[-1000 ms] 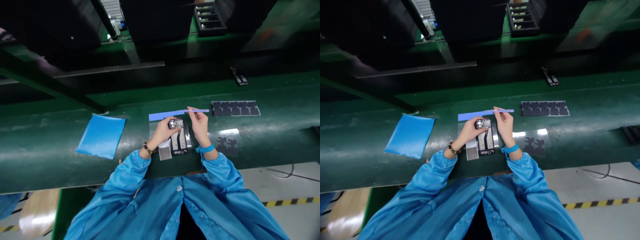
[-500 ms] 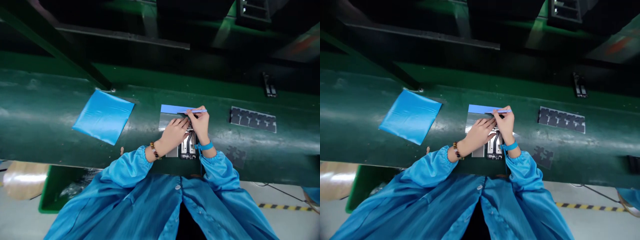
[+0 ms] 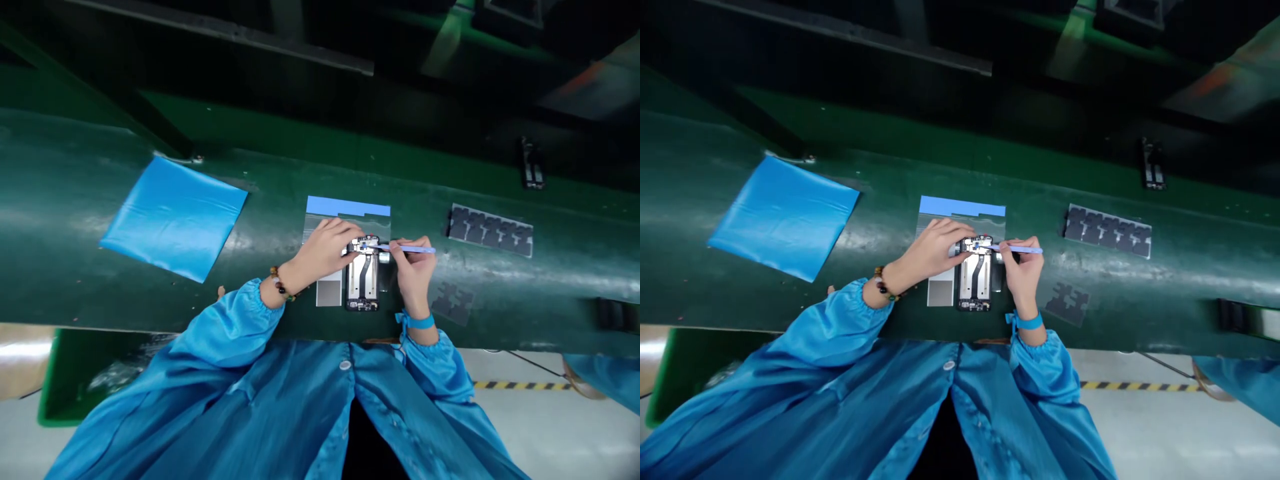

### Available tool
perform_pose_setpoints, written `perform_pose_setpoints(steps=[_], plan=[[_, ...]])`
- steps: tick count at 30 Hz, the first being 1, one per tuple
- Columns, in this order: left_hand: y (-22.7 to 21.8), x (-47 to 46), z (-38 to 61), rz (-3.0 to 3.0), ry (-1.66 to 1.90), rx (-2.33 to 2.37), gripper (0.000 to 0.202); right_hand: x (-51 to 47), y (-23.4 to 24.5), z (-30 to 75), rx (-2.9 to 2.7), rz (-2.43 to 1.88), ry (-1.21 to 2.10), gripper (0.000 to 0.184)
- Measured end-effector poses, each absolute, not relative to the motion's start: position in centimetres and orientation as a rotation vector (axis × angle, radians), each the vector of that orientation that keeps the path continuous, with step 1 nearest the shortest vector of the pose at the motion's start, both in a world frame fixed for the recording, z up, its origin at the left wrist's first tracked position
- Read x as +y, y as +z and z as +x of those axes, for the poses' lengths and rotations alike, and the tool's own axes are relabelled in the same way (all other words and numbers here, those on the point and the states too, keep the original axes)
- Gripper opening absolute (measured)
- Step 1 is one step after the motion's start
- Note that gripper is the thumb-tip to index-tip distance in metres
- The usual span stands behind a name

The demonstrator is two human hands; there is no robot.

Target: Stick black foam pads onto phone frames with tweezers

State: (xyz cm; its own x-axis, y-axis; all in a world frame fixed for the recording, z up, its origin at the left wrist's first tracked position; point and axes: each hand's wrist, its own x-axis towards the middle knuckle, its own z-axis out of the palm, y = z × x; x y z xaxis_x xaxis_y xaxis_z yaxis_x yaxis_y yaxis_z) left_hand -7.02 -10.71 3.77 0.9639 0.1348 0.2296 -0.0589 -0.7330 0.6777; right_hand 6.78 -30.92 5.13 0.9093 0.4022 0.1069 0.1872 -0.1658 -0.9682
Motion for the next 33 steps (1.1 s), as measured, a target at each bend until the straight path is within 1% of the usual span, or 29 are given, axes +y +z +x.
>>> perform_pose_setpoints(steps=[4, 12, 18, 23, 29, 33], plan=[[3.6, -10.6, -6.8, 2.370, 0.332, 0.007, 0.025, -30.7, 4.8, 6.2, -0.503, -1.774, 0.213, 0.035], [3.2, -10.5, -6.8, 2.420, 0.324, -0.028, 0.022, -30.4, 5.0, 6.3, -0.523, -1.765, 0.226, 0.033], [3.8, -11.2, -7.1, 2.637, 0.397, -0.096, 0.023, -30.9, 5.4, 6.3, -0.516, -1.734, 0.222, 0.033], [4.2, -11.8, -7.4, 2.750, 0.397, -0.136, 0.022, -35.2, 6.6, 7.4, -0.296, -1.772, 0.001, 0.040], [4.1, -12.1, -7.5, 2.663, 0.413, -0.146, 0.024, -42.9, 8.6, 7.9, -0.100, -1.908, -0.094, 0.041], [5.5, -16.6, -5.5, 2.530, 0.371, -0.383, 0.025, -48.0, 9.4, 8.5, 0.005, -1.954, -0.185, 0.044]])
